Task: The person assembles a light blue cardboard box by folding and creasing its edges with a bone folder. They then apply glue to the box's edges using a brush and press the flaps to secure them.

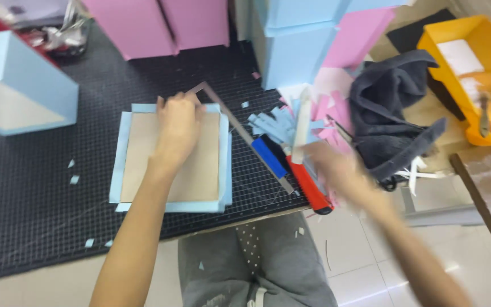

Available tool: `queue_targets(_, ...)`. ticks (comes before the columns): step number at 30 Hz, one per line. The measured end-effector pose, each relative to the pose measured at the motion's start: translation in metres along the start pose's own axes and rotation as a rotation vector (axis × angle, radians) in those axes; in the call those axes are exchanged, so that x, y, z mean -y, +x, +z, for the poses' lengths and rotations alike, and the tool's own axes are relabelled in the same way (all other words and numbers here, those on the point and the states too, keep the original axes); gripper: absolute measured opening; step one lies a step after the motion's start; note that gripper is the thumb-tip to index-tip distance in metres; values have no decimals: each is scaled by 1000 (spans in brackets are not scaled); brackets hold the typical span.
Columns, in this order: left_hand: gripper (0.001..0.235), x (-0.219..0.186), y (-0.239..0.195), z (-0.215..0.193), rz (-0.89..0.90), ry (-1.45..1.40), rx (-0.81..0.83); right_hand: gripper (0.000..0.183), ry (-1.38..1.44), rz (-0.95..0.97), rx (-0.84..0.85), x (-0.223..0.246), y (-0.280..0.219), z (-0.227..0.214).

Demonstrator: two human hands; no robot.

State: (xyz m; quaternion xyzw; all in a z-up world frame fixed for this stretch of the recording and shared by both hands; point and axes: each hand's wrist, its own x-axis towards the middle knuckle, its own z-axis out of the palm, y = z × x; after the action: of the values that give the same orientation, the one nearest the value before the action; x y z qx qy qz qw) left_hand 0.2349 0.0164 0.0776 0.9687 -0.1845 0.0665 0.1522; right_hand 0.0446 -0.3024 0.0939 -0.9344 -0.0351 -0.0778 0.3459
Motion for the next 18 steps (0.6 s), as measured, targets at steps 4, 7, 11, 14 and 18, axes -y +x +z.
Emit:
queue_targets(4, 14, 7, -10, -16, -198, 147, -159, 37, -504, -305, -43, -5, 21, 115)
queue_targets(7, 22, 22, 3, 17, -249, 193, -192, 44, -735, -196, -90, 8, 28, 134)
queue_targets(11, 16, 6, 13, 23, -265, 29, -131, 67, -557, 19, 82, 22, 52, 139)
queue_targets(14, 26, -18, 1, -23, -311, -39, -64, 67, -336, 156, 148, 7, 76, 146)
queue_targets(18, 11, -4, 4, -5, -296, -109, -50, 58, 315, 378, 101, 56, 104, 146)
